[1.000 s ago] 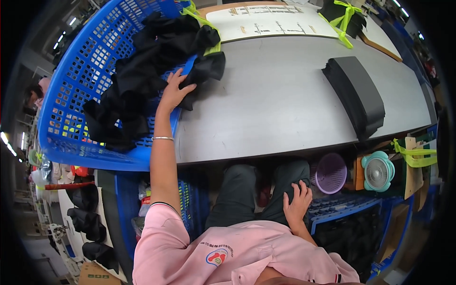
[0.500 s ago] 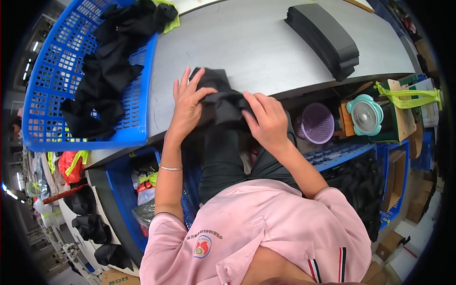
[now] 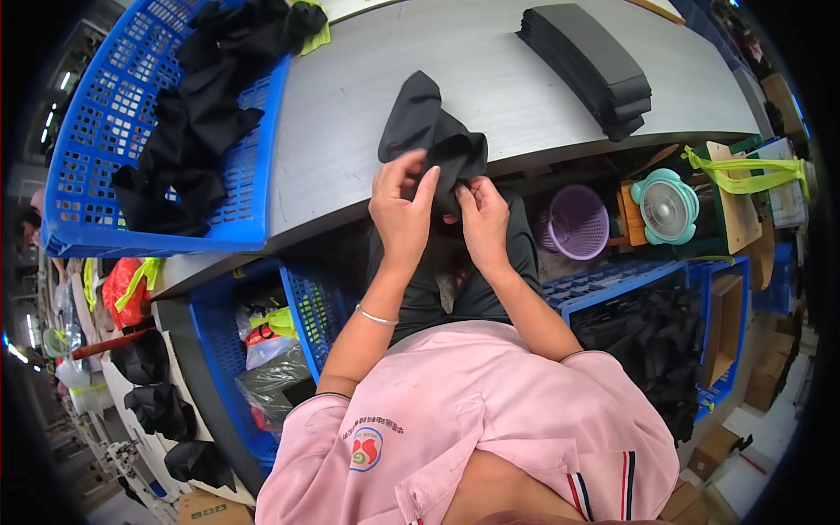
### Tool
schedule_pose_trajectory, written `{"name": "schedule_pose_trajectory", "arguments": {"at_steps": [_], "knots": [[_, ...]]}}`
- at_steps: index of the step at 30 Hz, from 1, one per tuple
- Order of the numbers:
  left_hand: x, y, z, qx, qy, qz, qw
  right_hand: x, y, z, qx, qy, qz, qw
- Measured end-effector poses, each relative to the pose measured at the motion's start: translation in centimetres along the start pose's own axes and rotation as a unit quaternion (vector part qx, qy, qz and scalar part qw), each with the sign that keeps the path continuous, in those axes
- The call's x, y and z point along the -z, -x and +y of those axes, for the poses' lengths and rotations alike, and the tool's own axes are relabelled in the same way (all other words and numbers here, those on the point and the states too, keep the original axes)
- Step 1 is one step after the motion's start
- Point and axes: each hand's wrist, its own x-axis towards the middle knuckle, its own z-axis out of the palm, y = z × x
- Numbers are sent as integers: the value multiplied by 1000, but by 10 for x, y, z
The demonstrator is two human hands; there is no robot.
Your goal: Inspecting, folding, and organizing black fabric components into crates at a workstation.
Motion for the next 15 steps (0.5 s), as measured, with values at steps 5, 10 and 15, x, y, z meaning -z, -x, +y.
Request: {"name": "schedule_pose_trajectory", "arguments": {"at_steps": [5, 10, 15], "knots": [[-5, -1, 6, -203, -121, -49, 970, 18, 20, -11, 216, 300, 62, 927], [-5, 15, 27, -285, -125, -110, 944, 27, 23, -16, 456, 393, -39, 797], [7, 20, 43, -251, -90, -125, 956, 31, 4, -19, 393, 434, -146, 798]]}}
